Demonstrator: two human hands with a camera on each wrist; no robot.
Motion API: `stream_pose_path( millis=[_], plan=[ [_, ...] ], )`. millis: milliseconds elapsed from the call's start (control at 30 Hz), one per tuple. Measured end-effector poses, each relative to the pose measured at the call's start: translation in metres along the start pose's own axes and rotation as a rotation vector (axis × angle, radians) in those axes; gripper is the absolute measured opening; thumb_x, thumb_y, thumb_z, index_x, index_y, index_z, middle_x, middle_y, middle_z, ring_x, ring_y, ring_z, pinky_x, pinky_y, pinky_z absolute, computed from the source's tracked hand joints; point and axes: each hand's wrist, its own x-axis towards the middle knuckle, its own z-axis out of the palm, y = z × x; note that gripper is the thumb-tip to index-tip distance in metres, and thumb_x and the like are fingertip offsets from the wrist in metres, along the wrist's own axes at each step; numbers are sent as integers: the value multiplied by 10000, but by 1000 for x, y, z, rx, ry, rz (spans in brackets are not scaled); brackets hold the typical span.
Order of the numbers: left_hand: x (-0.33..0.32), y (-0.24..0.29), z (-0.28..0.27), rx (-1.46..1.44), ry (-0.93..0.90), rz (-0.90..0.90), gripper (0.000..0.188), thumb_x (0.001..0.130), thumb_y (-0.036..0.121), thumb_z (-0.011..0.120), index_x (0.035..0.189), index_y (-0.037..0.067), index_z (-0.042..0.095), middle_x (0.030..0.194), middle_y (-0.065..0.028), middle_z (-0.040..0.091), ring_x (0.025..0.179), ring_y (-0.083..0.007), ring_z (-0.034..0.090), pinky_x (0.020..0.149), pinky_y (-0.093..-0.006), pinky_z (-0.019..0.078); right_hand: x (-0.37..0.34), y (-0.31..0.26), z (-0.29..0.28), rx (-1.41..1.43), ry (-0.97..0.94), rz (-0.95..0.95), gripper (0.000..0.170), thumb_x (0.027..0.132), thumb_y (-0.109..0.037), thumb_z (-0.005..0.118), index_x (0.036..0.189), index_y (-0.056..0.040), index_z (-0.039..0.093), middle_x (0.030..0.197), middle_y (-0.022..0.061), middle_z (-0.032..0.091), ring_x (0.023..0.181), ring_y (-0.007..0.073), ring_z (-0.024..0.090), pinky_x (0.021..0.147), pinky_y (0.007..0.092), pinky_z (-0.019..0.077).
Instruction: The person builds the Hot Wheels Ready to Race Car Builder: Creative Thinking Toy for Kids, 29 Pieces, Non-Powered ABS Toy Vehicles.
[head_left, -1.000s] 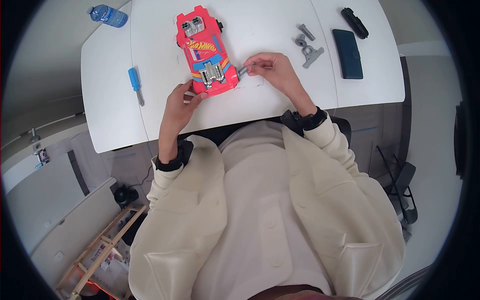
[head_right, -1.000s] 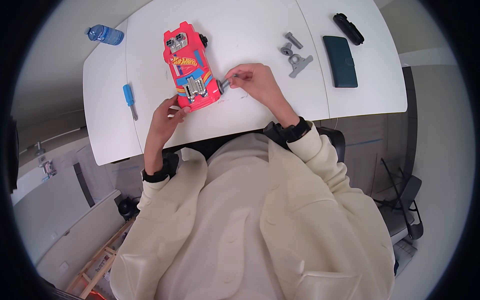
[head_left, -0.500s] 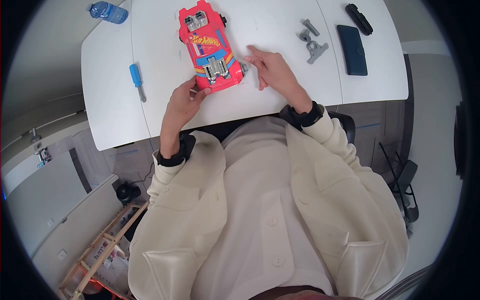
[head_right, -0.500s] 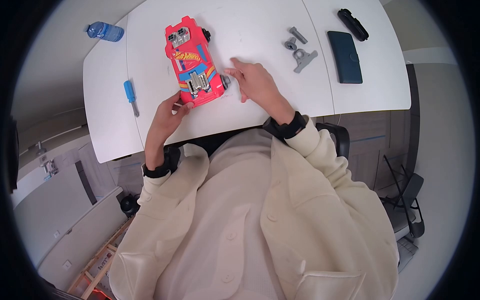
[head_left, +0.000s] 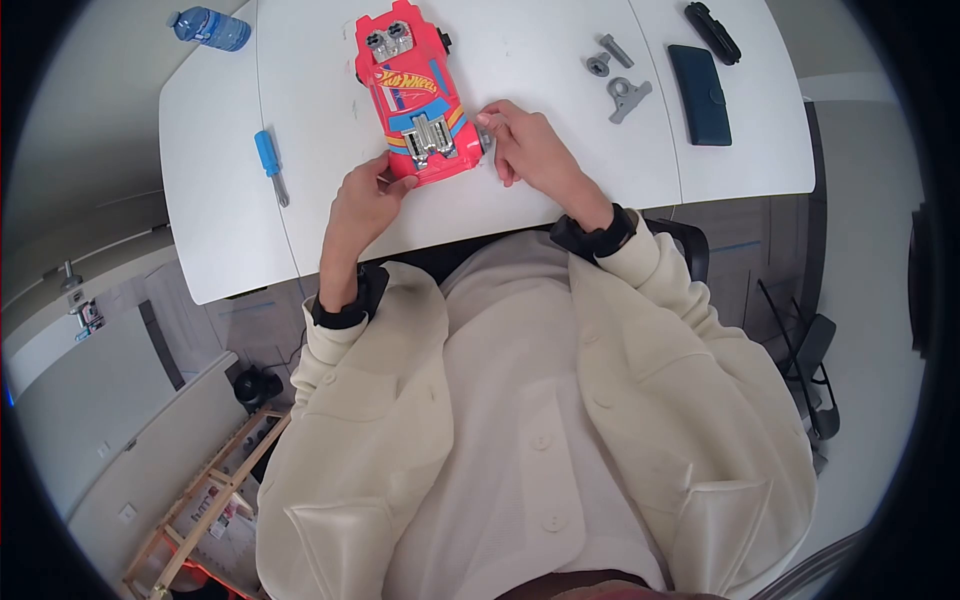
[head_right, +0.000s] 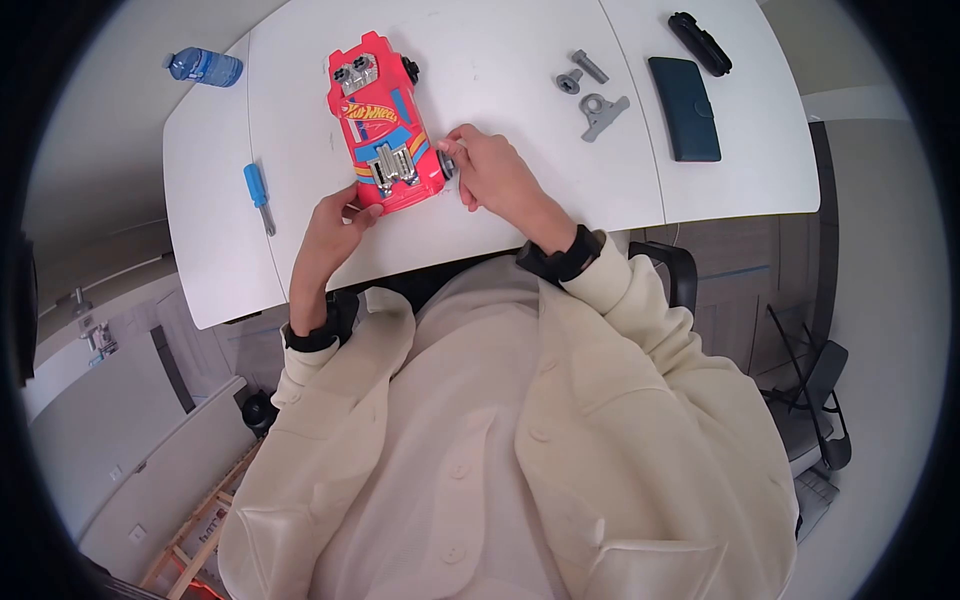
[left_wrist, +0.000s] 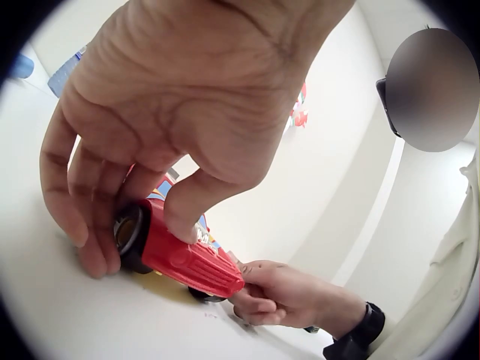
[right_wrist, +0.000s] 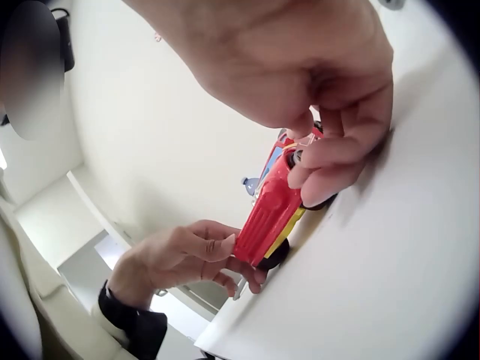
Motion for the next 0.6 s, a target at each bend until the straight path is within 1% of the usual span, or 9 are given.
stream_pose_path(
  millis=[67, 100, 167, 267, 300, 367, 400, 467, 600],
  plan=[
    [-2, 3, 2, 33, 23, -38, 271, 926, 141, 727, 1084, -73, 676, 899, -156, 736, 789, -207, 650, 781, -348, 521, 0, 3, 4, -112, 121, -120, 144, 949, 68, 635, 1083, 46, 684, 967, 158, 711, 812, 179, 710, 697, 296, 593],
    [-2, 3, 2, 33, 22, -40, 271, 926, 141, 727, 1084, -73, 676, 899, -156, 736, 789, -207, 650, 781, -348, 521, 4, 12, 4, -111, 119, -119, 144, 949, 68, 635, 1083, 46, 684, 967, 158, 711, 812, 179, 710, 697, 296, 593],
    [-1, 2, 2, 24, 23, -35, 265, 922, 142, 727, 1075, -70, 682, 891, -150, 738, 787, -203, 650, 781, -346, 518, 12, 27, 3, -179, 233, -510, 171, 940, 100, 605, 1098, 87, 670, 956, 146, 700, 782, 201, 716, 719, 308, 605],
    [3, -6, 2, 33, 16, 14, 264, 924, 144, 721, 1078, -68, 688, 877, -139, 739, 786, -194, 652, 778, -339, 511, 11, 33, 2, -43, 153, -469, 216, 913, 148, 570, 1091, 106, 685, 938, 138, 690, 791, 217, 719, 730, 320, 610],
    [4, -6, 2, 32, 9, 28, 264, 924, 144, 721, 1078, -68, 688, 877, -139, 739, 786, -194, 652, 778, -339, 511, 14, 36, 2, -46, 168, -466, 216, 913, 148, 570, 1091, 106, 685, 938, 138, 690, 791, 217, 719, 730, 320, 610],
    [1, -2, 0, 23, 6, 24, 261, 929, 140, 710, 1091, -64, 695, 866, -131, 739, 791, -182, 654, 776, -330, 506, 20, 38, 6, 78, 174, -475, 257, 803, 148, 636, 1038, 86, 721, 936, 194, 718, 800, 274, 751, 718, 344, 603],
    [1, 0, 0, 21, -1, 35, 261, 929, 140, 710, 1091, -64, 695, 866, -131, 739, 791, -182, 654, 776, -330, 506, 22, 39, 6, 75, 186, -473, 257, 803, 148, 636, 1038, 86, 721, 936, 194, 718, 800, 274, 751, 718, 344, 603],
    [0, 3, -2, 9, 2, 34, 258, 931, 130, 703, 1106, -59, 701, 859, -126, 739, 785, -178, 656, 772, -331, 505, 19, 34, 7, -97, 139, -385, 295, 833, 196, 573, 1081, 110, 708, 931, 158, 687, 793, 237, 721, 726, 322, 600],
    [1, -3, 0, 42, -9, 36, 303, 940, 143, 703, 1150, -74, 686, 866, -132, 740, 782, -174, 665, 758, -337, 511, 21, 37, 0, -192, 118, -389, 309, 811, 183, 588, 1090, 116, 703, 948, 169, 695, 803, 241, 717, 737, 335, 591]
  ],
)
